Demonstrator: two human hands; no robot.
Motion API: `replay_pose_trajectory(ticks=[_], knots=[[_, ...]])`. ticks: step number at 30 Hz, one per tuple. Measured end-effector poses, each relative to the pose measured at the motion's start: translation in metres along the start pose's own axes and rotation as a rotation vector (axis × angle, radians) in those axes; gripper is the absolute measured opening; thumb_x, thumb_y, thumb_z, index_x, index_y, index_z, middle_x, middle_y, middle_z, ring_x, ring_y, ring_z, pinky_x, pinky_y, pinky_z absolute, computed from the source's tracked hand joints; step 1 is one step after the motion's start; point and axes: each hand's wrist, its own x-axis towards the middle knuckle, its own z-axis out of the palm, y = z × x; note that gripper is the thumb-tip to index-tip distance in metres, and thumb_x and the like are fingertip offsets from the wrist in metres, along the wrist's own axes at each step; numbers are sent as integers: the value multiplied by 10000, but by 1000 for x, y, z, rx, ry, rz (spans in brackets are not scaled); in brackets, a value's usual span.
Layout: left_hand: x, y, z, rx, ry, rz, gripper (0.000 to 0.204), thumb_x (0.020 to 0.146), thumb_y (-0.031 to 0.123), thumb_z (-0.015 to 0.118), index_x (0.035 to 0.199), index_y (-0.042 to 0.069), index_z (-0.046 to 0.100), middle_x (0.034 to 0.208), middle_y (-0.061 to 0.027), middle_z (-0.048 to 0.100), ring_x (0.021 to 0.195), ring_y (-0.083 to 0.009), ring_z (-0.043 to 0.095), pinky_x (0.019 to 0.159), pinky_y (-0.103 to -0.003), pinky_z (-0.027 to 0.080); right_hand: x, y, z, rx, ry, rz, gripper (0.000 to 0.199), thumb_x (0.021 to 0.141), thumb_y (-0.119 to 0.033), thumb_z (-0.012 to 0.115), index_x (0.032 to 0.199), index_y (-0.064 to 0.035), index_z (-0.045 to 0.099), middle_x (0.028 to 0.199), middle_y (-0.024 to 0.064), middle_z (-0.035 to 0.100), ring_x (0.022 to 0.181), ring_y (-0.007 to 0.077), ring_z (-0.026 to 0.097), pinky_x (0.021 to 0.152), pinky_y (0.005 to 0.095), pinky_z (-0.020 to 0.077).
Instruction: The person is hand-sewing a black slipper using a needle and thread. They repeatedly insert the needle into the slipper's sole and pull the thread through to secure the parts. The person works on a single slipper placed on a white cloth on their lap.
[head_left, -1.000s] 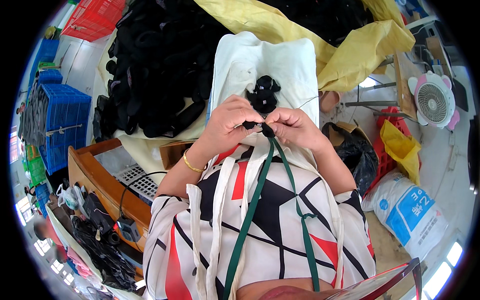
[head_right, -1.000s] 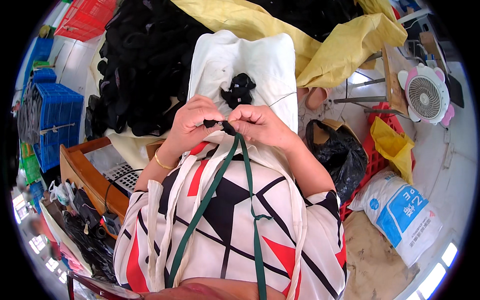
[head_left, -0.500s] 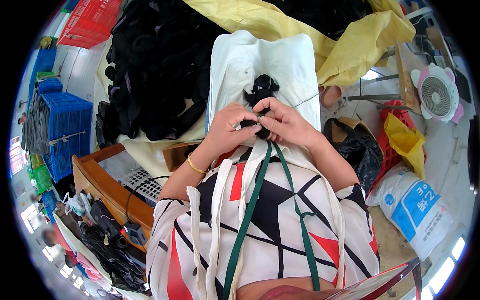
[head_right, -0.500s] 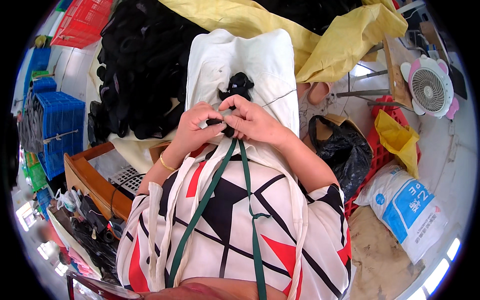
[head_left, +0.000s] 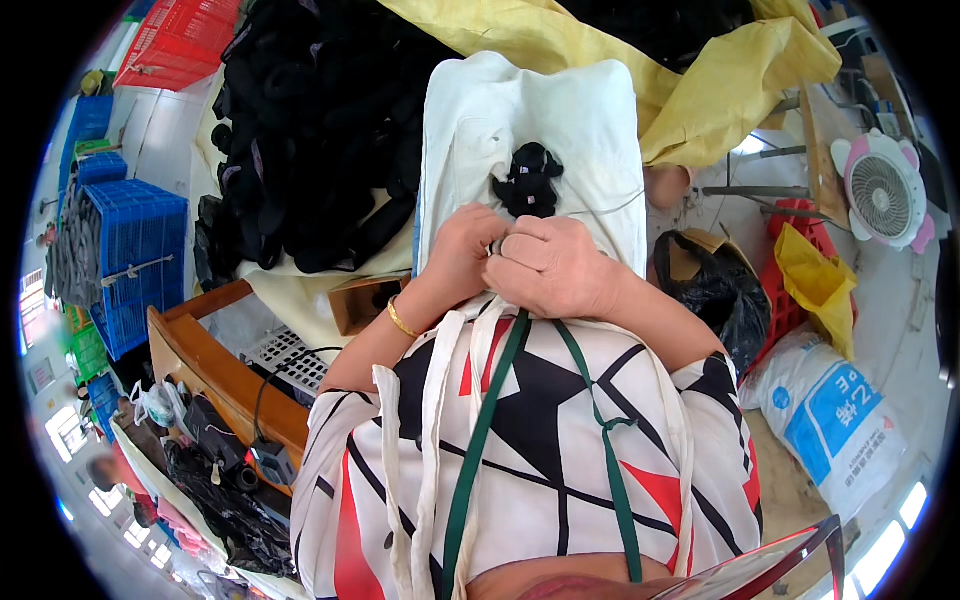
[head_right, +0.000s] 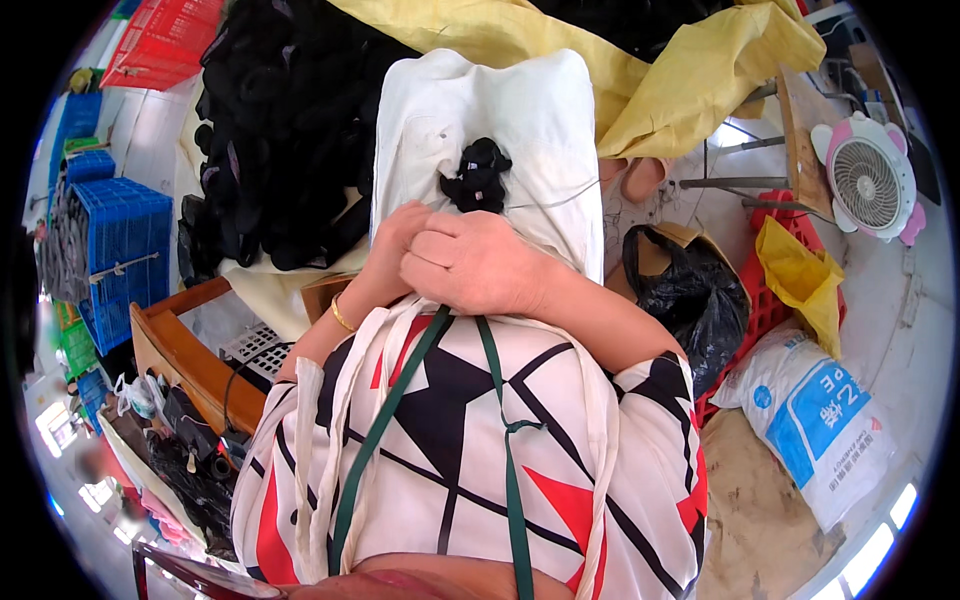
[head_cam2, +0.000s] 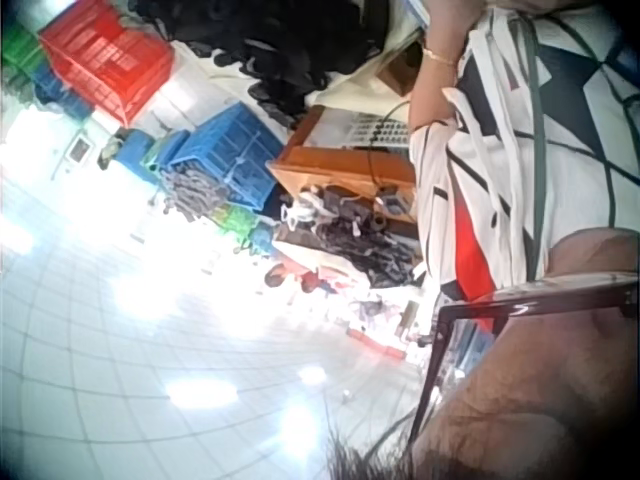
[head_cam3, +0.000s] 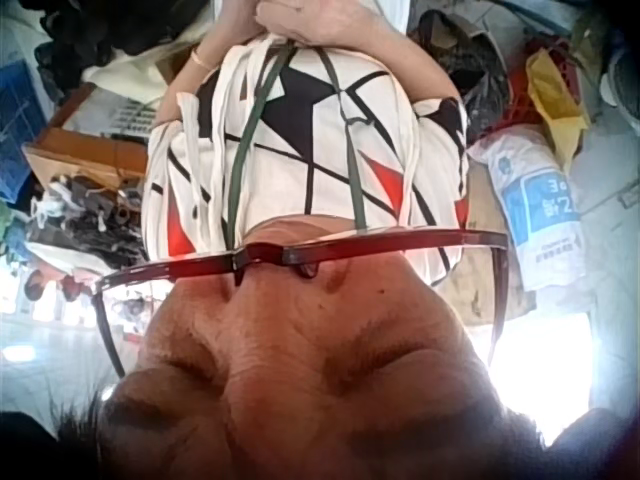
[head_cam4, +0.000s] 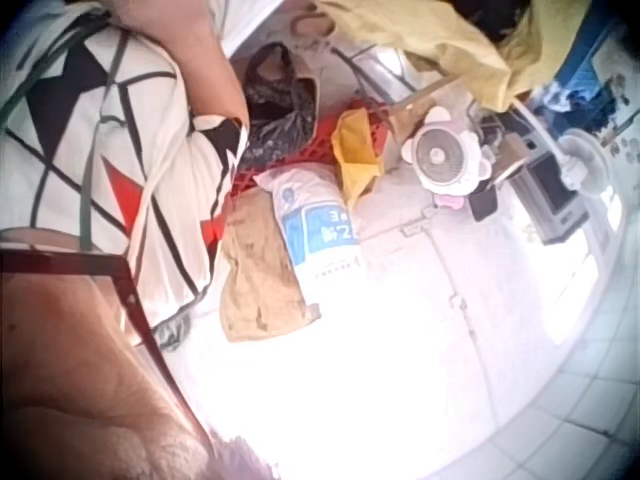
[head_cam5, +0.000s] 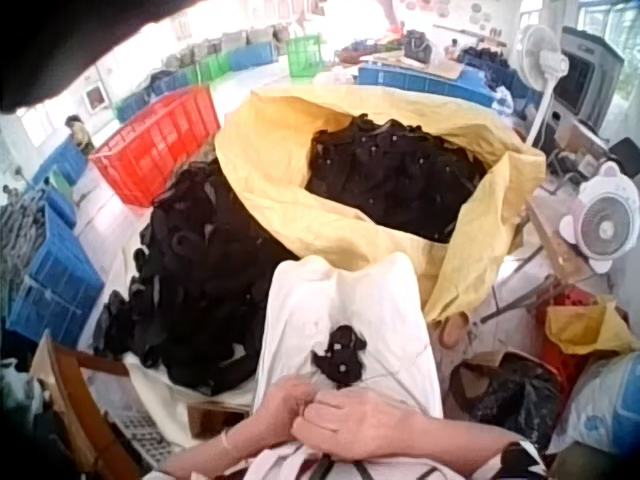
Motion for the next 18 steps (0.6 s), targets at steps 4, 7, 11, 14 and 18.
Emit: replay_pose_trajectory(ticks=[4, 7, 11, 14, 18], knots=[[7, -3, -5, 131, 78, 66, 188, 703, 88, 747, 877, 55, 683, 752, -111, 607, 786, -324, 574, 697, -413, 475, -8, 4, 0, 1105, 136, 918, 186, 1036, -223, 527, 912, -99, 590, 873, 58, 664, 690, 138, 626, 544, 256, 493], [8, -14, -20, 298, 158, 150, 168, 724, 73, 745, 878, 59, 681, 744, -94, 601, 753, -292, 574, 677, -390, 475, -45, 32, -25, 1478, 444, 889, 199, 1054, -252, 496, 950, -89, 543, 723, 47, 635, 519, 113, 565, 503, 250, 467], [0, -36, -35, 402, 283, 209, 139, 736, 49, 738, 860, 51, 675, 712, -83, 585, 698, -275, 554, 620, -371, 461, -63, 52, -106, 1603, 1179, 955, 94, 990, -115, 561, 910, -79, 529, 602, -40, 368, 532, 88, 356, 514, 220, 345], [-2, -46, -43, 350, 334, 162, 116, 734, 41, 728, 833, 59, 670, 705, -87, 589, 686, -285, 555, 617, -378, 462, -118, 78, -179, 1432, 1499, 709, 168, 993, -62, 519, 825, -56, 520, 602, -42, 323, 525, 86, 330, 674, 284, 497], [8, -53, -25, 202, 374, 31, 108, 745, 144, 724, 812, 76, 673, 728, -105, 638, 740, -320, 611, 671, -403, 491, -127, 93, -153, 976, 1445, 767, 183, 1010, -98, 523, 833, -49, 529, 624, -41, 327, 559, 89, 373, 864, 359, 546]])
